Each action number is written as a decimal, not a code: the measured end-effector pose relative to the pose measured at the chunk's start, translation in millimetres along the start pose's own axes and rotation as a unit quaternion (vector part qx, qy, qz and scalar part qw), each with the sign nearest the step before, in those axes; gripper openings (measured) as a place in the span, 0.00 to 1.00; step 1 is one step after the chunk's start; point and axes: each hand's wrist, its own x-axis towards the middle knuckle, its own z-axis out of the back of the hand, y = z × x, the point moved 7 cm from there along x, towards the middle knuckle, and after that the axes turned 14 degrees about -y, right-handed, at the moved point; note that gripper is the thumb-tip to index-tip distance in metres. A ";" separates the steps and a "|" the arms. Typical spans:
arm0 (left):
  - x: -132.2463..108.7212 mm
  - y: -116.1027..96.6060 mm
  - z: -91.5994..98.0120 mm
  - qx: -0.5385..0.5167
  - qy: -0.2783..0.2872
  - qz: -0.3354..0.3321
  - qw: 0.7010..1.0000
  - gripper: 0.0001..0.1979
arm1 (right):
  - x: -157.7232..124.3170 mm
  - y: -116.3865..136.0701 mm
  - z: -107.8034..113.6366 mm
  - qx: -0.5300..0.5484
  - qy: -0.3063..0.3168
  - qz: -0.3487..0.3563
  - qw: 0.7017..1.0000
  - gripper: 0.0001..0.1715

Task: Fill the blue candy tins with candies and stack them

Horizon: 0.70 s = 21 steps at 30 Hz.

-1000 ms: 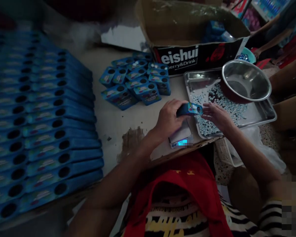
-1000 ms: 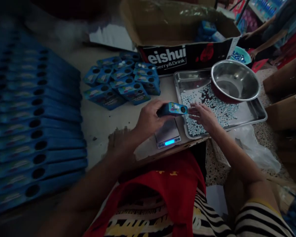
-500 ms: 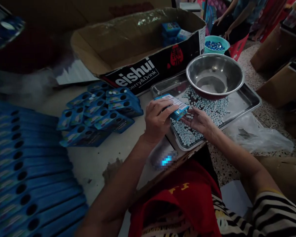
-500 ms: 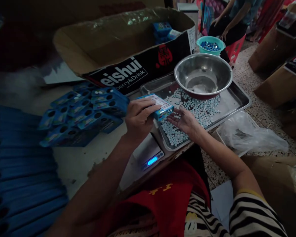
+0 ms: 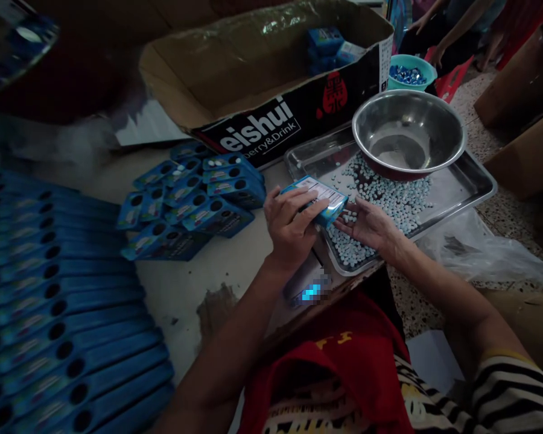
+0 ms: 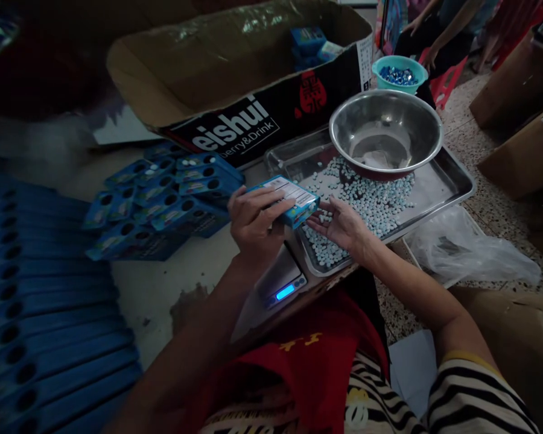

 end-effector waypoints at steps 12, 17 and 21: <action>-10.1 18.0 2.2 -0.066 -0.033 0.145 0.987 0.13 | -0.8 2.8 -4.6 -0.028 -0.017 0.033 0.999 0.09; -30.0 37.6 32.2 -0.097 -0.076 0.381 0.916 0.22 | -2.4 14.6 8.1 -0.072 -0.032 0.047 0.996 0.09; -58.7 34.8 68.4 -0.163 -0.074 0.506 0.844 0.28 | -9.2 29.9 17.9 -0.154 -0.023 0.101 0.983 0.11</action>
